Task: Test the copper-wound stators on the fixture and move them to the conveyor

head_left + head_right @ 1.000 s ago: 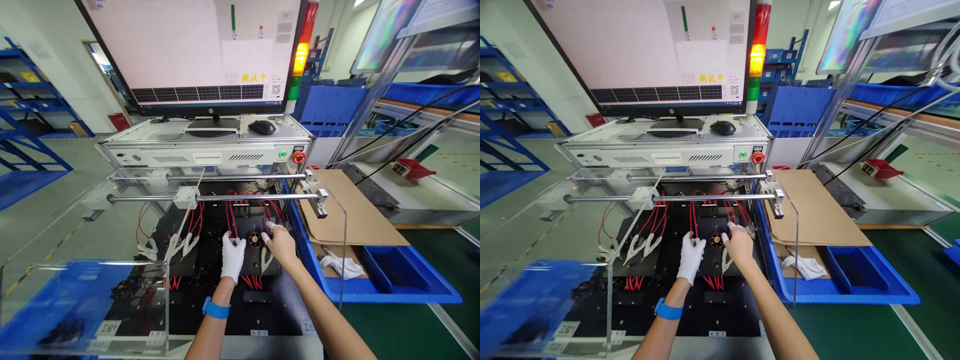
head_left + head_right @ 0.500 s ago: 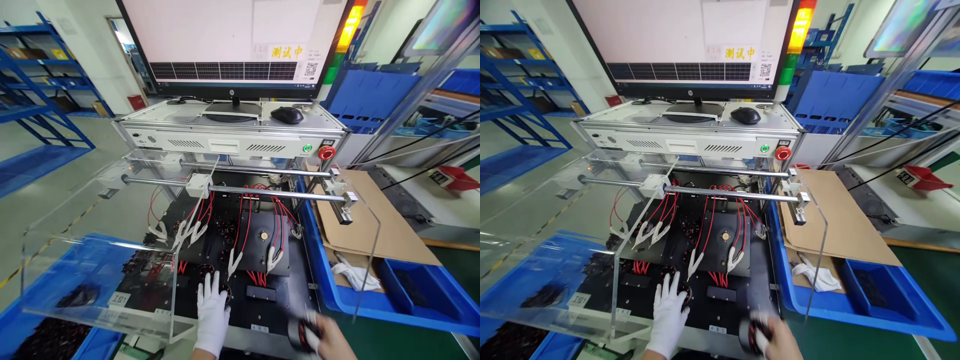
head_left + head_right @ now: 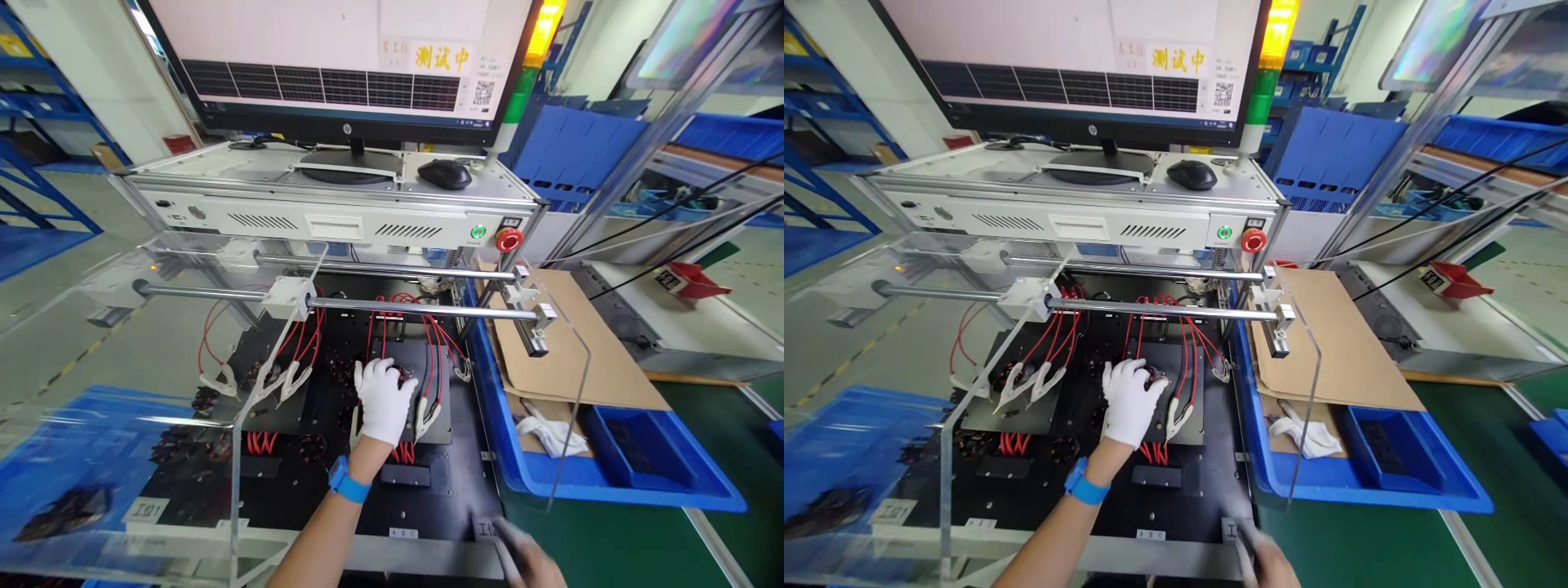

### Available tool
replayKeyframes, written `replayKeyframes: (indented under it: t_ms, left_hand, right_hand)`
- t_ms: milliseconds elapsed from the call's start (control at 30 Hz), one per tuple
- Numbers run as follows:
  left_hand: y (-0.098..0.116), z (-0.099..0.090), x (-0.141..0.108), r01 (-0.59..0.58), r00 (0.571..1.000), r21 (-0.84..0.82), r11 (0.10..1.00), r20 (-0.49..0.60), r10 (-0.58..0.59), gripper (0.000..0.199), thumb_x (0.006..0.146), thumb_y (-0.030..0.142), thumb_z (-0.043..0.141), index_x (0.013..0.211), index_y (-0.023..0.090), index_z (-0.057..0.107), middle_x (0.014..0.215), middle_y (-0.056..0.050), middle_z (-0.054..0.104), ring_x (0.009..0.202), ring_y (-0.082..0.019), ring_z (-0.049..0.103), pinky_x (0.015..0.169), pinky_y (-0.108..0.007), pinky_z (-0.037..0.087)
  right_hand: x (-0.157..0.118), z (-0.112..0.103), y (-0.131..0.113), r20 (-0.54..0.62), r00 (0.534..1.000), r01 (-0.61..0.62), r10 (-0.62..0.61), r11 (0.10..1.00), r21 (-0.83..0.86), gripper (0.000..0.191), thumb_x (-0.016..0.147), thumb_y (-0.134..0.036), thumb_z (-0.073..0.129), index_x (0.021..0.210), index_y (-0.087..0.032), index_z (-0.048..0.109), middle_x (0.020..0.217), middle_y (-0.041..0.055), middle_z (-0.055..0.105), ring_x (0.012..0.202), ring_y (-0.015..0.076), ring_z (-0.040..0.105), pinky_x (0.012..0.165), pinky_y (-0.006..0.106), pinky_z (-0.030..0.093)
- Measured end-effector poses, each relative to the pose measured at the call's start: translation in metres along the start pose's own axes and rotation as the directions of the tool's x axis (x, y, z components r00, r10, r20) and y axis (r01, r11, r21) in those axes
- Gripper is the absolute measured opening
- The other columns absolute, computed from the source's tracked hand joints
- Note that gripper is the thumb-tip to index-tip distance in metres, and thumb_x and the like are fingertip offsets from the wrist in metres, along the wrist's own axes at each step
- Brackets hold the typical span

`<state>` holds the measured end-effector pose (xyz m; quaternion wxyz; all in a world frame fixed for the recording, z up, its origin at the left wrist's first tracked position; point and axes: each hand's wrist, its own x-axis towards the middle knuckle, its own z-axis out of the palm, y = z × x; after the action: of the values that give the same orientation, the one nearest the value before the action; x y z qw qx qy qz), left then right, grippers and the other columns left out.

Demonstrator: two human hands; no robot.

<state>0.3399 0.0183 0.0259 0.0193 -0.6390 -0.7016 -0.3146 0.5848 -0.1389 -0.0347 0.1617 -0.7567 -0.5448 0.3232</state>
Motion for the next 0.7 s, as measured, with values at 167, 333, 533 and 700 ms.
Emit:
replayKeyframes:
  t_ms: [167, 333, 533, 700]
  left_hand:
    - [0.01, 0.011, -0.011, -0.016, 0.995, 0.063, 0.998, 0.101, 0.009, 0.025, 0.066, 0.04, 0.066, 0.081, 0.02, 0.065, 0.093, -0.008, 0.057, 0.096, -0.027, 0.046, 0.102, -0.052, 0.021]
    - [-0.009, 0.004, -0.024, -0.067, 0.964, -0.02, 0.998, 0.258, 0.07, 0.046, 0.065, 0.03, 0.066, 0.11, 0.026, 0.058, 0.098, -0.007, 0.054, 0.095, -0.025, 0.046, 0.096, -0.048, 0.031]
    - [-0.044, 0.012, -0.021, -0.294, 0.935, -0.147, 0.944, 0.162, 0.317, 0.044, 0.069, 0.011, 0.06, 0.104, 0.037, 0.06, 0.112, 0.0, 0.056, 0.109, -0.021, 0.045, 0.101, -0.044, 0.031]
    - [-0.038, 0.021, -0.016, -0.355, 0.926, -0.159, 0.921, 0.077, 0.37, 0.015, 0.074, 0.027, 0.063, 0.085, 0.036, 0.067, 0.1, 0.001, 0.064, 0.103, -0.021, 0.05, 0.099, -0.046, 0.034]
  right_hand:
    - [0.139, 0.032, -0.108, -0.302, 0.905, 0.316, -0.3, 0.949, 0.005, 0.058, 0.075, -0.017, 0.035, 0.132, -0.006, 0.035, 0.133, 0.0151, 0.041, 0.126, 0.0237, 0.035, 0.105, 0.04, 0.029]
    - [0.213, 0.027, -0.132, -0.254, 0.937, 0.226, -0.238, 0.971, -0.077, 0.069, 0.069, -0.011, 0.048, 0.135, -0.006, 0.028, 0.127, 0.0184, 0.046, 0.118, 0.0271, 0.042, 0.098, 0.037, 0.035]
    - [0.182, -0.008, -0.147, -0.176, 0.968, 0.221, -0.18, 0.943, 0.25, 0.054, 0.069, -0.039, 0.06, 0.115, -0.013, 0.051, 0.088, 0.0084, 0.064, 0.077, 0.0214, 0.061, 0.074, 0.034, 0.048]
    - [0.157, -0.001, -0.184, 0.14, 0.965, 0.111, -0.222, 0.828, 0.55, 0.055, 0.062, -0.055, 0.063, 0.096, -0.013, 0.057, 0.068, 0.0026, 0.061, 0.052, 0.0148, 0.054, 0.049, 0.028, 0.045]
